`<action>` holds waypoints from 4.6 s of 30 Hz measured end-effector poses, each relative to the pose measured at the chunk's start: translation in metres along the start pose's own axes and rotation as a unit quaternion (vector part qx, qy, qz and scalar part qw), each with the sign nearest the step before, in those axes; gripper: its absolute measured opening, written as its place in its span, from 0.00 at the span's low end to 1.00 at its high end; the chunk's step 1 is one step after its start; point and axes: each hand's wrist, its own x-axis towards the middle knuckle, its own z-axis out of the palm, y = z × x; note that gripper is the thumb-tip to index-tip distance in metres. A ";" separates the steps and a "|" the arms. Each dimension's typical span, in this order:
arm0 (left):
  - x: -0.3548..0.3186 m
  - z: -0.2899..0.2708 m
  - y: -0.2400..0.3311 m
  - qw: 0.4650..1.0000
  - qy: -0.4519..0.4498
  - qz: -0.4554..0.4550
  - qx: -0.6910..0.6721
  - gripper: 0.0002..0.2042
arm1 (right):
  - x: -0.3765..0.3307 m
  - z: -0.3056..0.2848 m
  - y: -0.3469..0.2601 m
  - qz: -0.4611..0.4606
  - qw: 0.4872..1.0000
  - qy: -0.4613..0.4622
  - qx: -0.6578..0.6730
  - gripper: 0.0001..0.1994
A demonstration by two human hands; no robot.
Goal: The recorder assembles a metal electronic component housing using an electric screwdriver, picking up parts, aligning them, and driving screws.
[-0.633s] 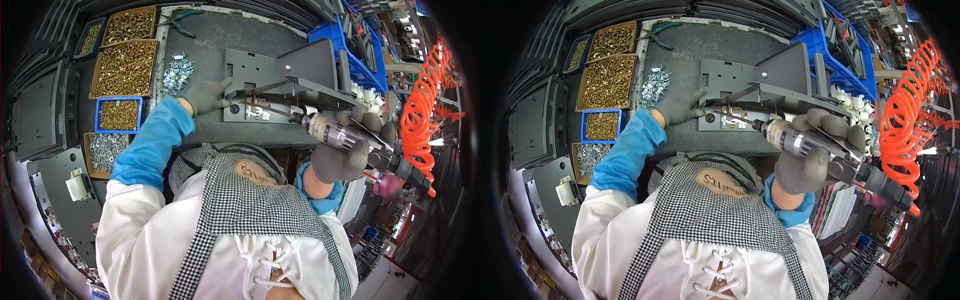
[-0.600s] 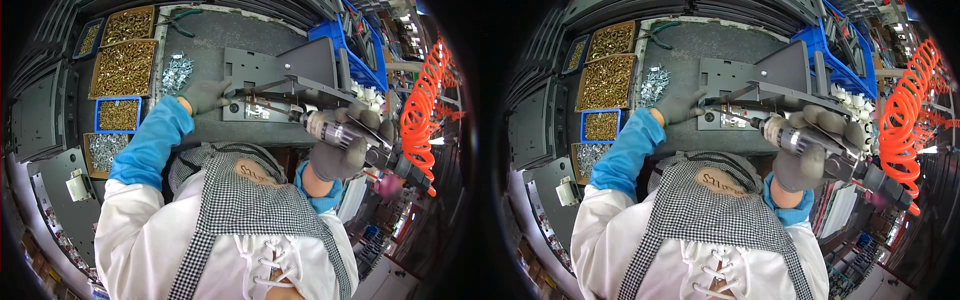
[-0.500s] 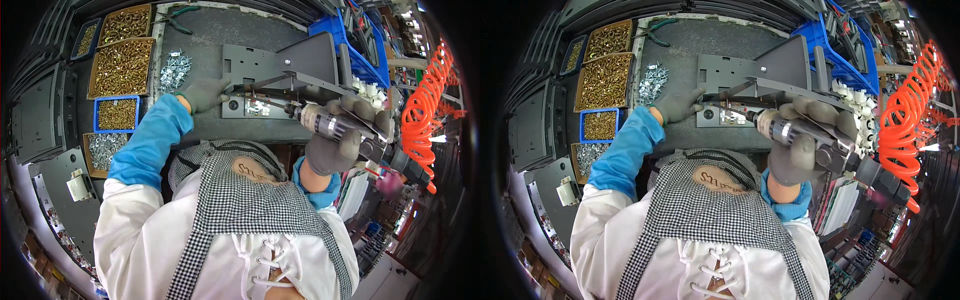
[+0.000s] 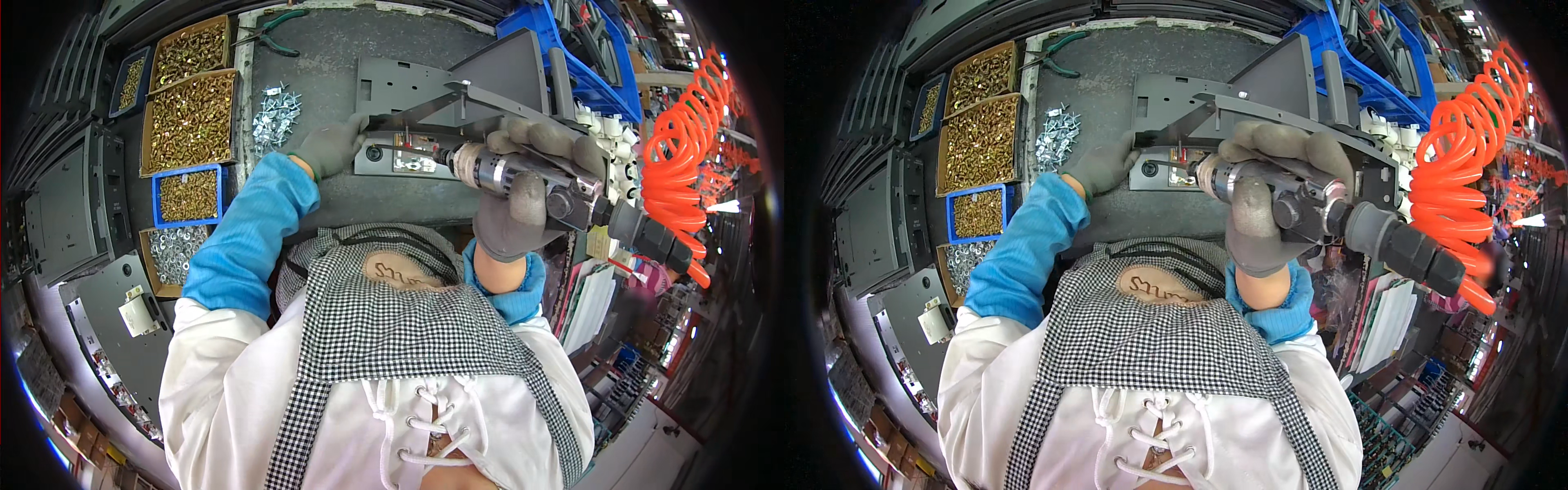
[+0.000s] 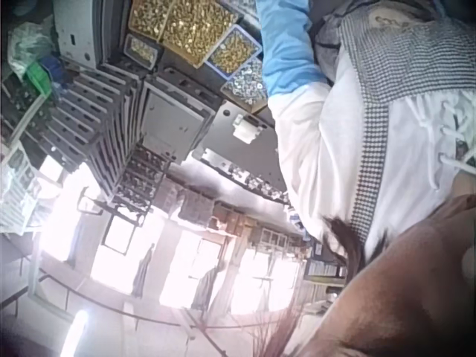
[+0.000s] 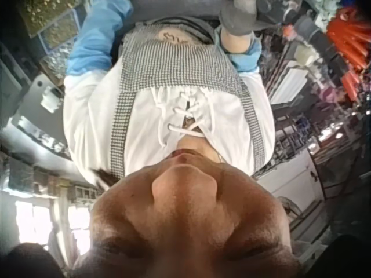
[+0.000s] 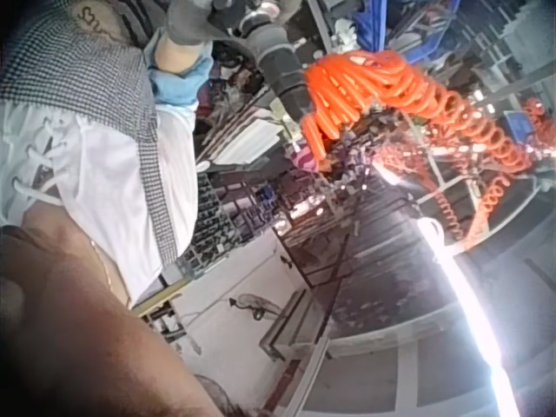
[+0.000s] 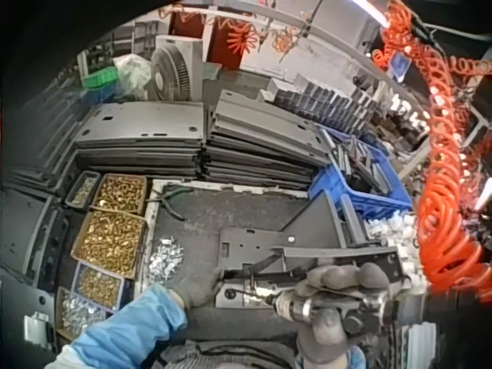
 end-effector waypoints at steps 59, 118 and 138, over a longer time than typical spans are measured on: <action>0.050 -0.044 -0.016 0.992 -0.073 0.088 0.062 0.43 | 0.032 0.049 0.066 0.129 0.986 -0.088 -0.059 0.27; -0.068 0.077 0.017 0.597 0.136 -0.185 -0.768 0.12 | 0.023 -0.151 -0.012 -0.058 0.981 0.132 -0.127 0.30; -0.055 0.082 0.004 0.606 0.139 -0.211 -0.754 0.14 | 0.044 -0.152 -0.016 0.093 0.995 0.006 -0.025 0.23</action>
